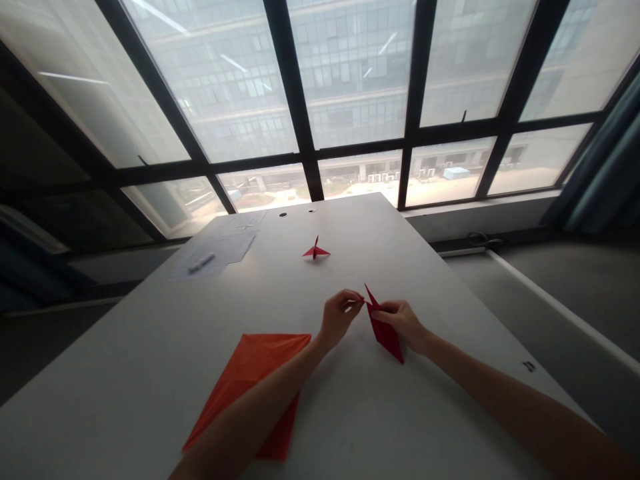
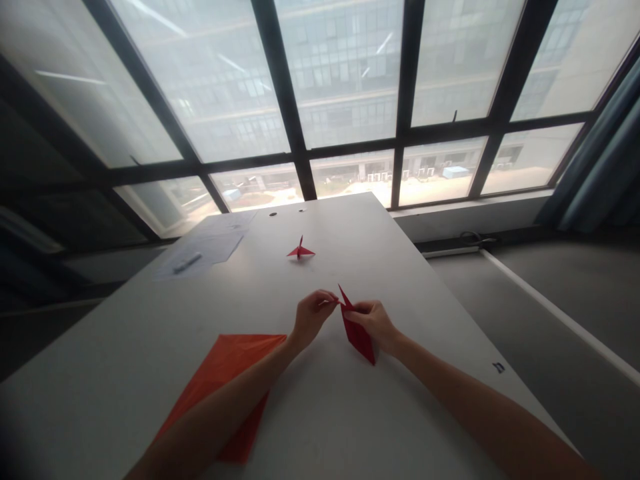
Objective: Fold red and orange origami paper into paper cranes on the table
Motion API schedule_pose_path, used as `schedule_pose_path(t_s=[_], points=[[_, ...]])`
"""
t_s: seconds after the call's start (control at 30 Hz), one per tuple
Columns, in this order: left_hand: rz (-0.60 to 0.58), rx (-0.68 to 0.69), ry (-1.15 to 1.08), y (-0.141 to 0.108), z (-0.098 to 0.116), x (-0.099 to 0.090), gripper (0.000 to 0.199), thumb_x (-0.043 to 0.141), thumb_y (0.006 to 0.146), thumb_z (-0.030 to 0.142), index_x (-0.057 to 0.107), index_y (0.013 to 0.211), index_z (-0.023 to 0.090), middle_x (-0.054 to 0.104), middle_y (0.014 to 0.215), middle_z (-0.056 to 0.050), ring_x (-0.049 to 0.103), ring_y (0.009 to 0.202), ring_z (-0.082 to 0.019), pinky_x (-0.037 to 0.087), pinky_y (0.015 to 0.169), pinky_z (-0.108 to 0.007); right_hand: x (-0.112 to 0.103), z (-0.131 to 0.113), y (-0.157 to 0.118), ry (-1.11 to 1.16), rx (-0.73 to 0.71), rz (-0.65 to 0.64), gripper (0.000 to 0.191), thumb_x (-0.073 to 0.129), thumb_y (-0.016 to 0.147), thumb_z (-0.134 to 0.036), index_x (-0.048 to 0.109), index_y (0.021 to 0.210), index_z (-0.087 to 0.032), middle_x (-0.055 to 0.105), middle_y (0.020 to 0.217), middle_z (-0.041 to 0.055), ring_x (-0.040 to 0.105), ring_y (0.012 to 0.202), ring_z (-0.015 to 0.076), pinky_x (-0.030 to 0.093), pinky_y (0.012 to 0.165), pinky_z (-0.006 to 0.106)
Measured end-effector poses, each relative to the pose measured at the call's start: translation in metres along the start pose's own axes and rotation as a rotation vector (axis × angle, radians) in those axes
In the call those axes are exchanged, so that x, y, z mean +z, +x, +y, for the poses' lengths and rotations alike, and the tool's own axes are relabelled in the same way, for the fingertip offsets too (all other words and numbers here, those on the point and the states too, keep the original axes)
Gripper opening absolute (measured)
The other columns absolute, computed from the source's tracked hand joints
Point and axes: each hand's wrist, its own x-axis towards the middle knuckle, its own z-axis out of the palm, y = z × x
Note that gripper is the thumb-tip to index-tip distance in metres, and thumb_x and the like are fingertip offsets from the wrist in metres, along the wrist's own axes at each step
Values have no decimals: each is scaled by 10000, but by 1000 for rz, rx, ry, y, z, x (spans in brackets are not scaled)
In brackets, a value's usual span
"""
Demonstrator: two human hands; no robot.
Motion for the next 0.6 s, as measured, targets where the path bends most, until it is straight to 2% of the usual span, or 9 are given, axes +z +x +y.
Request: schedule_pose_path(t_s=[0.13,0.23,0.4,0.53,0.6], points=[[-18,-1,63,-5,0,4,187,756,751,327,667,792,168,689,894,-76,646,834,-182,530,766,-306,3,2,0,-1,-78,80,313,811,657,-414,763,797,-138,699,684,49,571,551,151,429,518,263],[-19,-36,72,-6,-3,5,204,756,759,331,682,850,164,699,856,-67,643,786,-173,523,739,-294,4,4,1,-17,-132,107,330,803,672,-430,771,823,-139,705,694,56,573,555,157,434,514,270],[-72,-87,30,-5,-2,5,218,759,765,338,703,851,146,698,867,-72,626,801,-173,497,733,-283,4,7,2,-59,-182,87,320,795,682,-441,774,799,-145,713,699,55,576,554,154,431,512,266],[-104,-213,-55,-3,3,3,243,768,756,351,707,826,126,686,803,-62,597,742,-149,475,708,-276,4,10,3,-109,-217,68,314,779,701,-432,778,813,-138,718,704,57,579,554,150,429,509,257],[-109,-249,-105,-2,5,2,273,788,733,341,711,892,133,672,775,-44,582,709,-134,465,685,-269,3,10,4,-141,-218,57,311,766,713,-424,779,825,-133,717,700,58,585,560,155,433,510,256]])
